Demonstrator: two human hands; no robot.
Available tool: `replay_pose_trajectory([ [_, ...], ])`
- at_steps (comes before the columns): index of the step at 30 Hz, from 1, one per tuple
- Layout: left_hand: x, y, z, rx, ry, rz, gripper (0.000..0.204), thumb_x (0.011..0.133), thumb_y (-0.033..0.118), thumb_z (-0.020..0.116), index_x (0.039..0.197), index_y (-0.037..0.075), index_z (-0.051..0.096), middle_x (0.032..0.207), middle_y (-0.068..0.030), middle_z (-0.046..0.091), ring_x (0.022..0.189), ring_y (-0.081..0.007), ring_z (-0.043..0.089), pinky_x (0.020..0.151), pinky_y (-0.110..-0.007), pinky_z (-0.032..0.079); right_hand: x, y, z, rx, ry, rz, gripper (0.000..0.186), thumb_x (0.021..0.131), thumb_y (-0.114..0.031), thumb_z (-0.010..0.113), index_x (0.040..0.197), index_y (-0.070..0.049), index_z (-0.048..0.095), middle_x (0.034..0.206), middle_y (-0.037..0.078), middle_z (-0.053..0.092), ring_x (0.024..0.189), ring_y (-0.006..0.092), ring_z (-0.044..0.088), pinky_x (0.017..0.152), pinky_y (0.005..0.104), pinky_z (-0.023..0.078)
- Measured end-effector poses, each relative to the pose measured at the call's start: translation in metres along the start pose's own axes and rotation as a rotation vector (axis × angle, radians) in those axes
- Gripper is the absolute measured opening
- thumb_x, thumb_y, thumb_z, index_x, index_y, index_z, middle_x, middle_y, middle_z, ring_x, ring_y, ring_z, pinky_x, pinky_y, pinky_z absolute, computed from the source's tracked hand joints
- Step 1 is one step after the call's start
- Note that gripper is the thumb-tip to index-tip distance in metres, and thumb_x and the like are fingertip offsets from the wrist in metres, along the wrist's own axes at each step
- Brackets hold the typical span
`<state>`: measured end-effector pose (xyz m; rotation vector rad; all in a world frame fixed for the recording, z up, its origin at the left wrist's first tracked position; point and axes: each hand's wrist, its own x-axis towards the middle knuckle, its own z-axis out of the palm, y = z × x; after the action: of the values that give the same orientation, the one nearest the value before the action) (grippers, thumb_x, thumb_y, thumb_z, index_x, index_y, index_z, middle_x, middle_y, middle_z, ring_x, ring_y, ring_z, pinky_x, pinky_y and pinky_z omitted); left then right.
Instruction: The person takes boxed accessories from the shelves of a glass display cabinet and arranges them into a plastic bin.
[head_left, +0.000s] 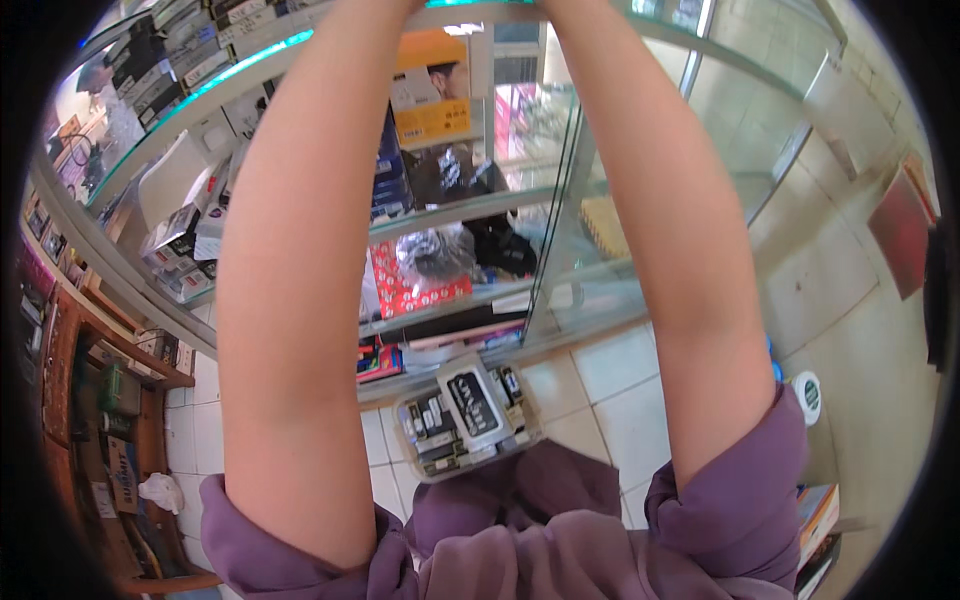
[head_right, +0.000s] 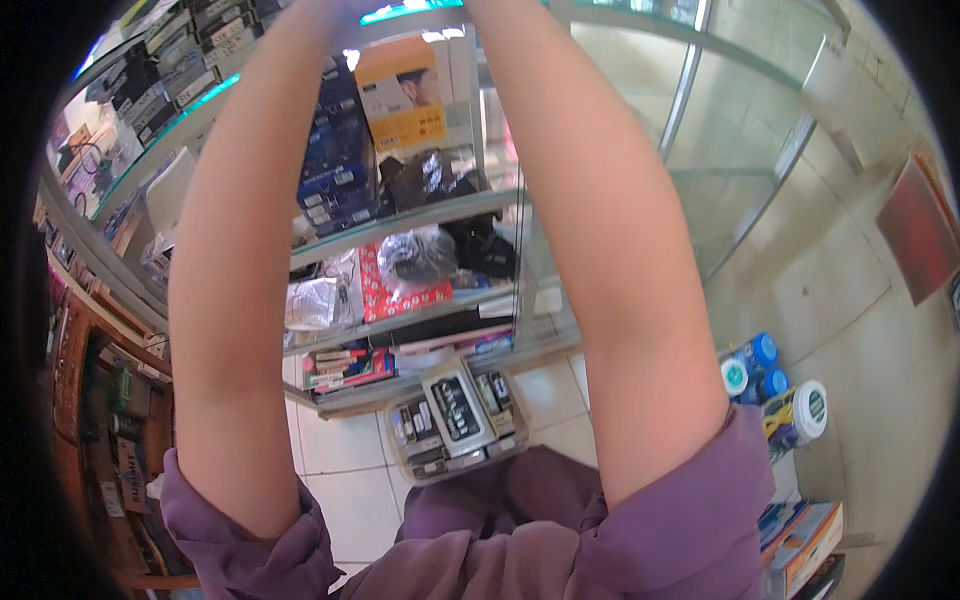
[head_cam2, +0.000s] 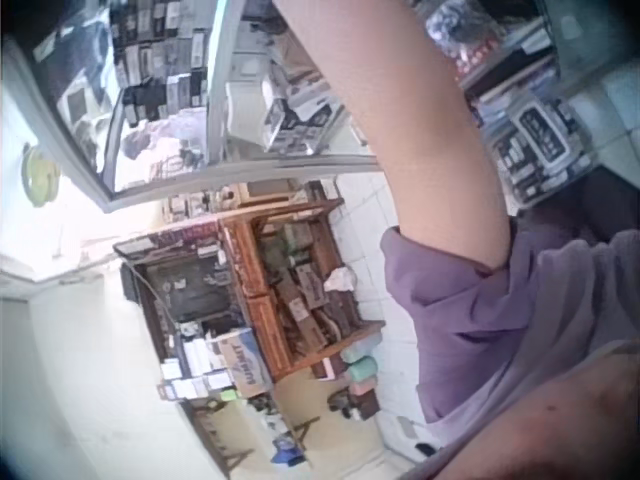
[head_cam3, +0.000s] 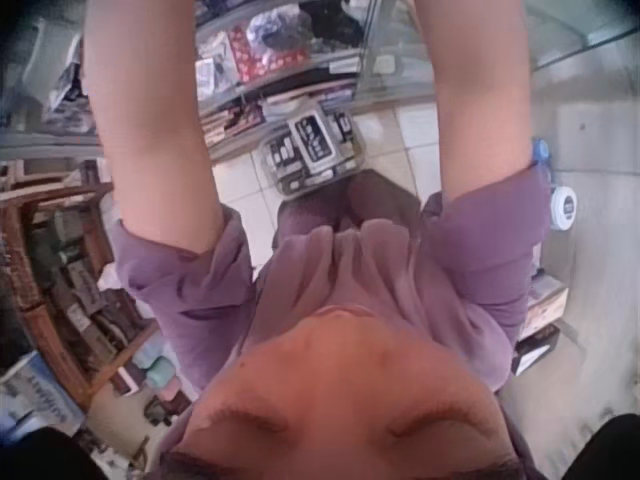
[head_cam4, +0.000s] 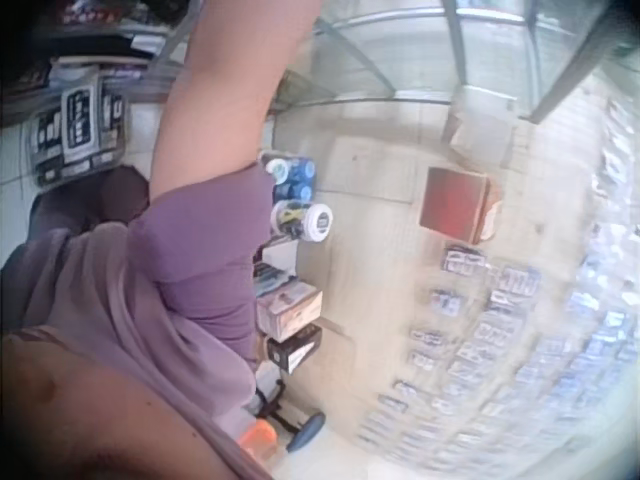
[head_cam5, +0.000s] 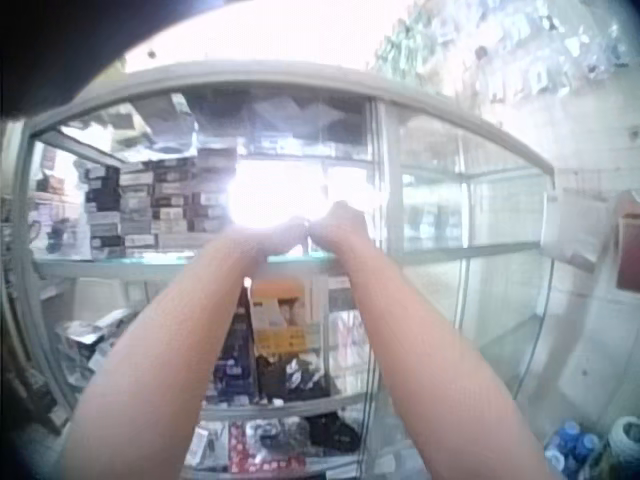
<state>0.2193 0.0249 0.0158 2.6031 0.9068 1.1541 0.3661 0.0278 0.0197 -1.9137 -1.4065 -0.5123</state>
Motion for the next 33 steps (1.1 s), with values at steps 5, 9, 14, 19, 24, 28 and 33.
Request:
replay_pose_trajectory([
  [5, 0.010, -0.016, 0.013, 0.038, -0.096, 0.073, 0.032, 0.081, 0.015, 0.061, 0.112, 0.006, 0.064, 0.113, -0.0154, 0.064, 0.098, -0.0252, 0.060, 0.089, -0.037, 0.046, -0.028, 0.004, 0.004, 0.092, 0.329, -0.073, 0.061, 0.076, -0.039, 0.067, 0.120, 0.002, 0.057, 0.113, 0.026, 0.062, 0.107, 0.0366, 0.061, 0.090, 0.0404, 0.050],
  [9, 0.017, -0.024, 0.020, 0.106, -0.166, 0.186, 0.028, 0.082, 0.014, 0.062, 0.109, 0.006, 0.065, 0.110, -0.0143, 0.065, 0.094, -0.0260, 0.061, 0.085, -0.038, 0.048, -0.039, 0.012, 0.006, 0.265, 0.291, -0.179, 0.057, 0.077, -0.033, 0.068, 0.121, 0.000, 0.055, 0.109, 0.023, 0.063, 0.106, 0.0372, 0.060, 0.089, 0.0410, 0.050],
  [14, -0.004, -0.010, 0.008, 0.296, 0.060, 0.869, 0.022, 0.083, 0.013, 0.063, 0.103, 0.006, 0.066, 0.108, -0.0124, 0.066, 0.090, -0.0267, 0.062, 0.080, -0.039, 0.049, -0.066, 0.015, 0.004, 0.406, 0.624, -0.437, 0.050, 0.078, -0.013, 0.066, 0.123, -0.002, 0.051, 0.104, 0.025, 0.063, 0.100, 0.0404, 0.061, 0.086, 0.0439, 0.049],
  [19, -0.167, 0.049, -0.005, -0.234, 0.186, 0.269, 0.048, 0.084, 0.021, 0.068, 0.126, 0.010, 0.050, 0.116, -0.0128, 0.061, 0.093, -0.0295, 0.061, 0.081, -0.040, 0.049, -0.197, -0.013, -0.058, 0.435, 0.219, -0.349, 0.063, 0.079, -0.018, 0.066, 0.136, -0.011, 0.040, 0.118, 0.026, 0.056, 0.108, 0.0375, 0.058, 0.091, 0.0439, 0.046],
  [24, -0.264, 0.047, 0.072, -0.400, -0.197, 0.081, 0.037, 0.082, 0.020, 0.071, 0.111, 0.004, 0.053, 0.095, -0.0128, 0.066, 0.085, -0.0198, 0.068, 0.072, -0.032, 0.054, -0.340, 0.072, -0.021, 0.612, 0.046, -0.395, 0.044, 0.074, -0.011, 0.069, 0.116, -0.008, 0.058, 0.107, 0.014, 0.065, 0.095, 0.0323, 0.064, 0.082, 0.0384, 0.051],
  [28, -0.337, 0.004, 0.172, -0.296, -0.339, -0.006, 0.044, 0.076, 0.023, 0.078, 0.109, -0.001, 0.062, 0.091, -0.0124, 0.065, 0.076, -0.0175, 0.065, 0.063, -0.030, 0.053, -0.437, 0.131, 0.053, 0.581, -0.213, -0.233, 0.045, 0.071, -0.010, 0.072, 0.115, -0.007, 0.062, 0.110, 0.013, 0.063, 0.097, 0.0321, 0.062, 0.083, 0.0360, 0.051],
  [33, -0.410, -0.028, 0.267, -0.276, -0.507, -0.132, 0.043, 0.073, 0.025, 0.079, 0.103, -0.002, 0.064, 0.090, -0.0173, 0.065, 0.074, -0.0271, 0.066, 0.064, -0.035, 0.052, -0.532, 0.171, 0.131, 0.872, -0.467, 0.165, 0.043, 0.070, -0.010, 0.074, 0.110, -0.006, 0.060, 0.106, 0.013, 0.067, 0.091, 0.0284, 0.066, 0.080, 0.0359, 0.053],
])
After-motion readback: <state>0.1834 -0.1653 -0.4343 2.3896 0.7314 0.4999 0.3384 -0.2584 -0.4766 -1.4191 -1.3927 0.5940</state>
